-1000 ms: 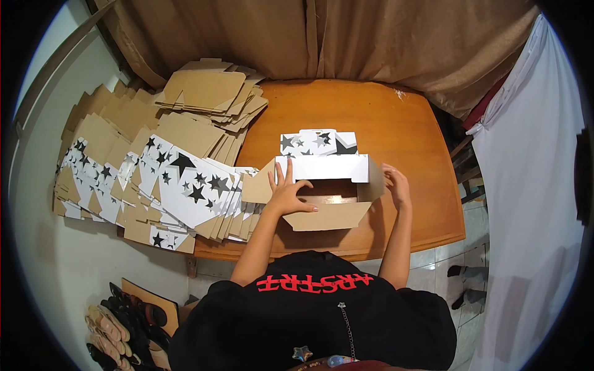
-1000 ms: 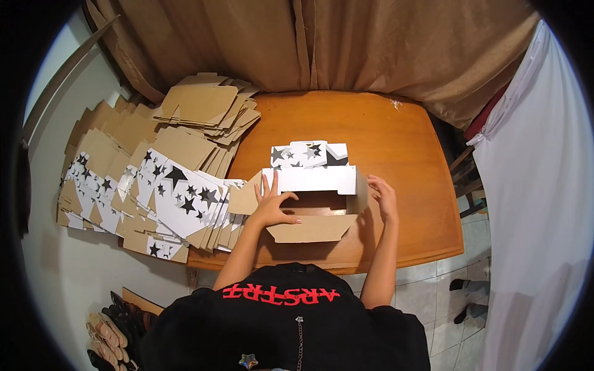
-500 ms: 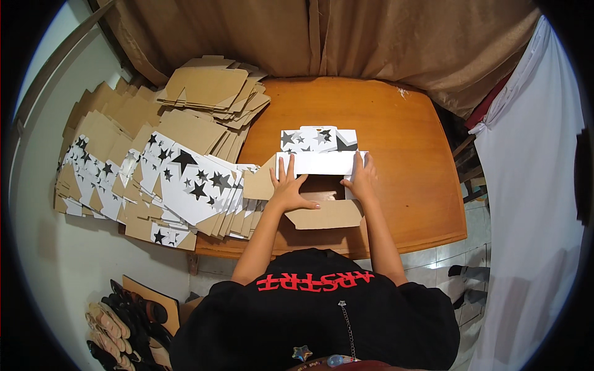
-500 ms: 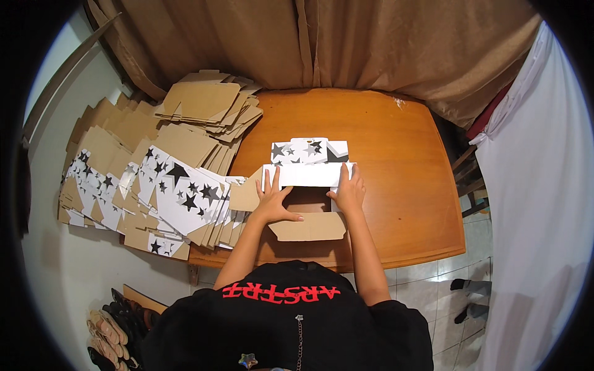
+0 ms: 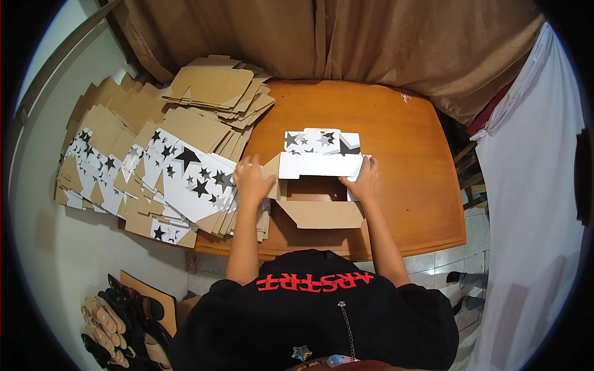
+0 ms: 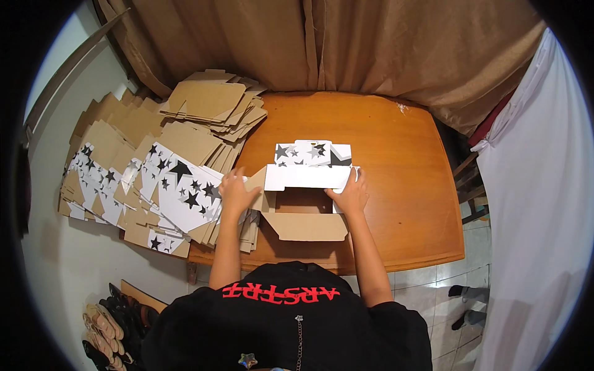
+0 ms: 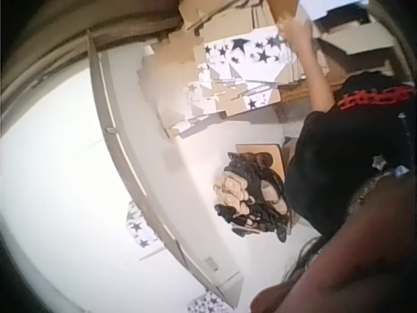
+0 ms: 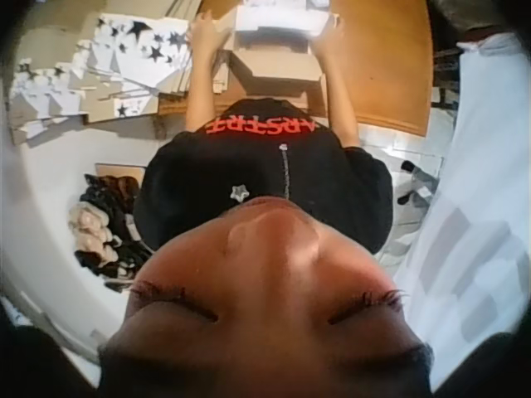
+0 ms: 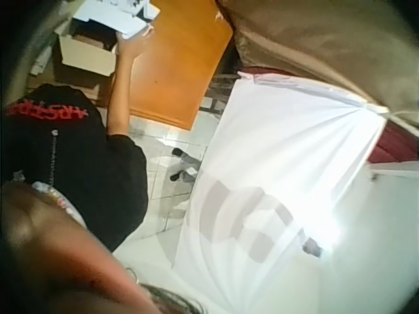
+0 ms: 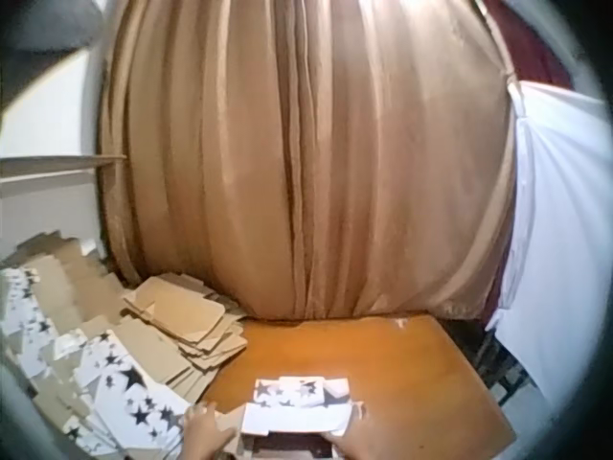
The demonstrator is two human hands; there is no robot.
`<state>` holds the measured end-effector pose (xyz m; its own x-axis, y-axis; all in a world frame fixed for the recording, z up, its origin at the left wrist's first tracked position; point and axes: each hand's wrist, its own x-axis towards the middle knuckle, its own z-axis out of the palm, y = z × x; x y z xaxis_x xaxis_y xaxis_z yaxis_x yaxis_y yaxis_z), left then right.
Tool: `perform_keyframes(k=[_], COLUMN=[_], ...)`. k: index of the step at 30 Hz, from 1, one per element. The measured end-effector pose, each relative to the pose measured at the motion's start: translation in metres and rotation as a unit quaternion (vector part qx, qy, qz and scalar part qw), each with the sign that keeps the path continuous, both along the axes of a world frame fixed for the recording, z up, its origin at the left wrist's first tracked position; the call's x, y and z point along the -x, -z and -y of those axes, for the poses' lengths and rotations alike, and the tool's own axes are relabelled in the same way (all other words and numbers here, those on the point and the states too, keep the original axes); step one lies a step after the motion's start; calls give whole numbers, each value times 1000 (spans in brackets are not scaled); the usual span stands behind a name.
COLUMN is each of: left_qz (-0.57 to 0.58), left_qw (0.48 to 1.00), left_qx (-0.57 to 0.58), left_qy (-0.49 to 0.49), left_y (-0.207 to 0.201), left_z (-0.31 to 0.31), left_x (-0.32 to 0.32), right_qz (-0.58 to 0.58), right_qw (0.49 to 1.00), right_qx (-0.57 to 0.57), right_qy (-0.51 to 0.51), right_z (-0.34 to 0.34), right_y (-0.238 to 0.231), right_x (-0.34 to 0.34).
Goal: Fold cardboard shoe boxes from flat sheets and stack them on a shelf.
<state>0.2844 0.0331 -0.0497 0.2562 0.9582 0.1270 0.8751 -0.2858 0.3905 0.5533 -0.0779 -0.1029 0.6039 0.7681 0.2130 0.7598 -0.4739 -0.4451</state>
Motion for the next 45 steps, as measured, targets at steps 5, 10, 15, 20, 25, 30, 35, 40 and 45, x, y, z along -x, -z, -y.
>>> perform_keyframes(k=[5, 10, 15, 20, 25, 30, 35, 40, 45], left_qz=[149, 217, 182, 133, 88, 25, -3, -16, 29], left_qw=[984, 949, 946, 943, 954, 964, 968, 972, 906], left_qx=[89, 6, -95, -38, -17, -10, -9, 17, 260], left_qy=[32, 228, 253, 303, 287, 266, 251, 235, 332], left_y=[-11, 0, 22, 43, 53, 48, 50, 53, 25], left_z=[-4, 30, 33, 37, 39, 30, 28, 22, 12], left_x=[18, -16, -22, -28, -34, -35, -37, -35, -5], right_qz=[-24, -60, -48, 22, 63, 65, 69, 77, -43], right_qw=[999, 997, 998, 998, 994, 994, 993, 992, 997], right_qx=[-37, -44, -35, 53, 86, 85, 98, 97, 49], right_qy=[-3, 0, 30, -2, -1, 1, 6, 6, -37], right_z=[-4, -7, -8, -5, -5, -8, -8, -7, -7], right_y=[10, 7, 8, -1, 4, 5, 4, 2, 5], right_x=[-9, -10, -9, 0, 1, 1, 1, 3, -15])
